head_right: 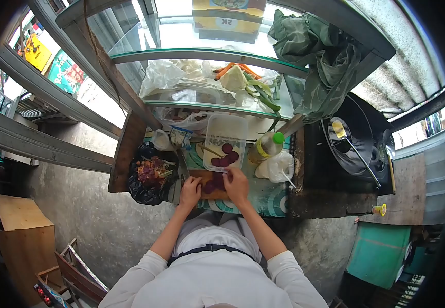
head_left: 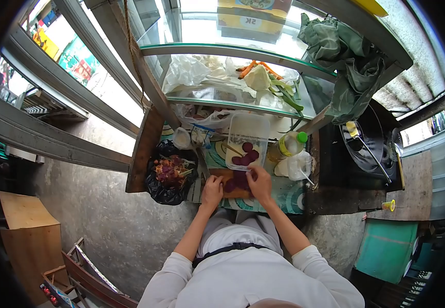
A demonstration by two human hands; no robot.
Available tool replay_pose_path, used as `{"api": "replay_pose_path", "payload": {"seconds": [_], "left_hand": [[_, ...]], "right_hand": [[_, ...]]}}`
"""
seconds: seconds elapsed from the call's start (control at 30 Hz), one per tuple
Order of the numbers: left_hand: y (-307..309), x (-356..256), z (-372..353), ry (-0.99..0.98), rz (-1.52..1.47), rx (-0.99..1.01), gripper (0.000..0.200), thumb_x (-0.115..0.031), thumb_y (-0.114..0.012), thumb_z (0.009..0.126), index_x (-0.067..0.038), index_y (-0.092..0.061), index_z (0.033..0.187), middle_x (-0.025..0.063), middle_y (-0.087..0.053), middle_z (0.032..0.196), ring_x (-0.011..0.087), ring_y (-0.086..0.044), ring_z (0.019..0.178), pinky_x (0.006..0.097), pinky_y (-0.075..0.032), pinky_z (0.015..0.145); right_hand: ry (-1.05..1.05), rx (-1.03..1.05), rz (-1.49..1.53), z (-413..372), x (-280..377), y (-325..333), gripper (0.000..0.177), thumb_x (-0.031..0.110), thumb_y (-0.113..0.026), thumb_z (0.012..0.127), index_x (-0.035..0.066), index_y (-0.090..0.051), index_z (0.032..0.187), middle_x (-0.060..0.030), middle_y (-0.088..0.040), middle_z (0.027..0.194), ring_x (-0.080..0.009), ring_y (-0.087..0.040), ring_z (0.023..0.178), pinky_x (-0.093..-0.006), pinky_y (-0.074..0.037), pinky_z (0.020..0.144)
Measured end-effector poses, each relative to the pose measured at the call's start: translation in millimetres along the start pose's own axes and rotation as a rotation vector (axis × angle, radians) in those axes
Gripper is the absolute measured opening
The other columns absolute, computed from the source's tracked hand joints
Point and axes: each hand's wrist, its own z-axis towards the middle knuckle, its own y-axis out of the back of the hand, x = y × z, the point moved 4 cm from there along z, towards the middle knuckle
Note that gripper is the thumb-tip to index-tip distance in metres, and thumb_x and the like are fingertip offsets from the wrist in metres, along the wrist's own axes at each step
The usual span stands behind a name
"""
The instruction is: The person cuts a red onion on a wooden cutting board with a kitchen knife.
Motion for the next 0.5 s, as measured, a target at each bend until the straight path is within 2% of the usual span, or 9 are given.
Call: {"api": "replay_pose_path", "payload": {"seconds": [0.07,0.13,0.27,0.37,0.5], "left_hand": [[-0.4,-7.2,-0.6,-0.041,0.13,0.058,0.032,-0.014,-0.069,0.074,-0.006,-0.062,0.103,0.0124,-0.053,0.099,0.0303,-0.053,0.095,0.0396,-0.048,0.074],[4.1,-24.6,-0.3,-0.049,0.25,0.147,0.038,-0.019,-0.072,0.071,-0.008,-0.061,0.105,0.0107,-0.051,0.102,0.0284,-0.051,0.098,0.0391,-0.047,0.074],[-6.9,-22.4,-2.6,-0.065,0.332,0.121,0.045,-0.022,-0.076,0.065,-0.01,-0.061,0.105,0.009,-0.052,0.104,0.0268,-0.05,0.1,0.0378,-0.046,0.075],[-9.4,-16.7,-3.8,-0.08,0.296,0.108,0.046,-0.022,-0.078,0.062,-0.009,-0.062,0.104,0.0079,-0.052,0.104,0.026,-0.05,0.1,0.0378,-0.045,0.078],[-3.4,-15.2,-3.7,-0.106,0.258,0.084,0.043,-0.021,-0.077,0.063,-0.009,-0.062,0.101,0.0078,-0.053,0.104,0.0256,-0.05,0.101,0.0394,-0.042,0.08]], "right_hand": [[0.161,0.084,-0.074,-15.2,-9.1,-18.0,0.027,0.014,-0.066,0.078,0.002,-0.063,0.101,-0.0084,-0.063,0.085,-0.0248,-0.06,0.069,-0.0318,-0.048,0.062],[0.182,0.083,-0.261,-21.3,-15.1,-30.1,0.031,0.018,-0.066,0.077,0.005,-0.062,0.105,-0.0092,-0.062,0.094,-0.0272,-0.059,0.084,-0.0354,-0.047,0.07],[0.224,0.036,-0.481,-28.1,-16.1,-43.2,0.039,0.023,-0.066,0.077,0.011,-0.06,0.113,-0.0099,-0.058,0.11,-0.0294,-0.049,0.109,-0.0436,-0.04,0.088],[0.293,0.075,-0.458,-34.2,-26.4,-50.9,0.042,0.023,-0.066,0.076,0.012,-0.058,0.116,-0.0107,-0.054,0.116,-0.0301,-0.044,0.115,-0.0484,-0.032,0.095],[0.376,0.11,-0.416,-36.0,-27.9,-48.5,0.037,0.022,-0.066,0.076,0.012,-0.06,0.112,-0.0085,-0.057,0.111,-0.0266,-0.049,0.11,-0.0462,-0.031,0.096]]}}
